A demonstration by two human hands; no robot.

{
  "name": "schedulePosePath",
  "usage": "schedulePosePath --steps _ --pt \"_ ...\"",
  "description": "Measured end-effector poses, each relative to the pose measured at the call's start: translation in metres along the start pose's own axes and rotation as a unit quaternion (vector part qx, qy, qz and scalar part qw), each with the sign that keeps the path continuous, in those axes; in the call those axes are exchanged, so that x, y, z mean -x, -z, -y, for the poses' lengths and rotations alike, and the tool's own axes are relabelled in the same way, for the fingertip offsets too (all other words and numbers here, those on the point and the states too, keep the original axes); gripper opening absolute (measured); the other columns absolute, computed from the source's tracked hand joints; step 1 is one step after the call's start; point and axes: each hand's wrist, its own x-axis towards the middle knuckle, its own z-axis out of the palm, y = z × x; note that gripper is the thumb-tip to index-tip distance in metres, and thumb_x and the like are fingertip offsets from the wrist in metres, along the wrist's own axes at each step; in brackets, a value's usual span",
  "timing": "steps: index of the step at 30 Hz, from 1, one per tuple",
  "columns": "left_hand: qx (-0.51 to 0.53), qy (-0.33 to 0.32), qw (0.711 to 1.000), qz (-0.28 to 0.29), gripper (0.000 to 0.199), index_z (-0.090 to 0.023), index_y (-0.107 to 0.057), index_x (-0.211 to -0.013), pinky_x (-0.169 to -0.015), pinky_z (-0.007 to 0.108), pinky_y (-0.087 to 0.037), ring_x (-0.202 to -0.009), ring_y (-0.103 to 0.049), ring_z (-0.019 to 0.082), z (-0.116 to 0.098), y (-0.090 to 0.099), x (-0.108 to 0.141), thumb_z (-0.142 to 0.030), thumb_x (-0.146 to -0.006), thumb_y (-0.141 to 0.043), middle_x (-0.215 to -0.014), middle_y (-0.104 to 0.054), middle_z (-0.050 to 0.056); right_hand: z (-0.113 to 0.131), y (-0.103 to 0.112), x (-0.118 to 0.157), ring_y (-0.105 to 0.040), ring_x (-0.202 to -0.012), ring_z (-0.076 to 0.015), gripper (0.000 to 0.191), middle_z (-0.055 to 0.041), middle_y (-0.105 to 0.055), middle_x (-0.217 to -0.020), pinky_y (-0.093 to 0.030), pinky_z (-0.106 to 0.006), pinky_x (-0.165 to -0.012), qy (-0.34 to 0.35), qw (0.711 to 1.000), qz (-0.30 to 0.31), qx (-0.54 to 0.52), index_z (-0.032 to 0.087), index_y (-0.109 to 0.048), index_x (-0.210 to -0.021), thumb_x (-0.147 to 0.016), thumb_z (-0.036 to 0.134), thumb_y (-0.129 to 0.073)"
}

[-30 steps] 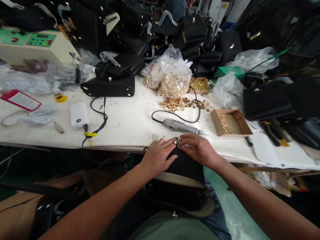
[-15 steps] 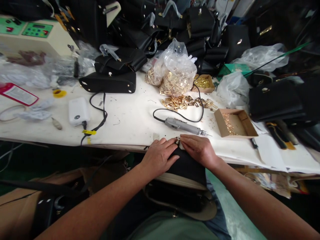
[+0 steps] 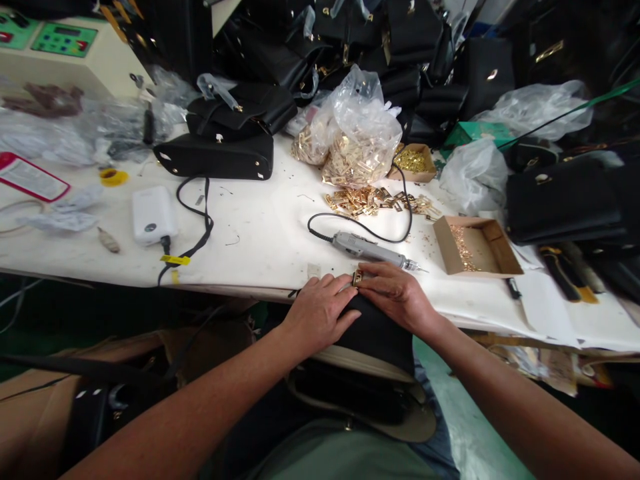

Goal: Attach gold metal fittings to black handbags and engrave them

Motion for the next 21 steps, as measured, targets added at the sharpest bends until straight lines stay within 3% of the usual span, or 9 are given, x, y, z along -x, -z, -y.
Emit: schedulePosePath --steps 5,9,21 --pt "-0.004 -0.002 1.0 0.004 0.036 -0.018 -0.062 -0.127 -0.095 0.048 -0.049 -0.114 -0.057 0.03 0.0003 0.0006 -0.0004 -0.042 -0.1 -0.058 -0.141 -0.06 0.011 0.0016 0.0012 -0.0068 -0.069 -0.113 -0.0251 0.014 -0.0074 -0.076 -0.121 -0.056 -0.044 -0.096 -0.002 1.0 0.008 0.006 0.029 -0.081 -0.101 -0.097 0.027 -0.068" --pt "0.002 -0.005 1.0 -0.009 0.036 -0.018 -0.062 -0.127 -0.093 0.048 -0.049 -0.112 -0.058 0.029 0.001 -0.0014 -0.0004 -0.041 -0.099 -0.06 -0.14 -0.062 0.01 0.0038 0.0013 -0.0085 -0.07 -0.11 -0.0245 0.015 -0.0068 -0.077 -0.115 -0.057 -0.043 -0.097 -0.017 1.0 0.003 0.003 0.027 -0.077 -0.108 -0.095 0.026 -0.07" --pt "-0.005 -0.003 1.0 -0.022 0.033 -0.02 -0.062 -0.123 -0.088 0.046 -0.05 -0.109 -0.06 0.029 -0.0002 -0.0012 0.0001 -0.04 -0.097 -0.065 -0.14 -0.065 0.008 0.0046 0.0002 -0.005 -0.07 -0.112 -0.0261 0.049 -0.0072 -0.075 -0.119 -0.057 -0.044 -0.1 -0.05 0.998 0.003 0.026 0.027 -0.058 -0.141 -0.094 0.026 -0.071"
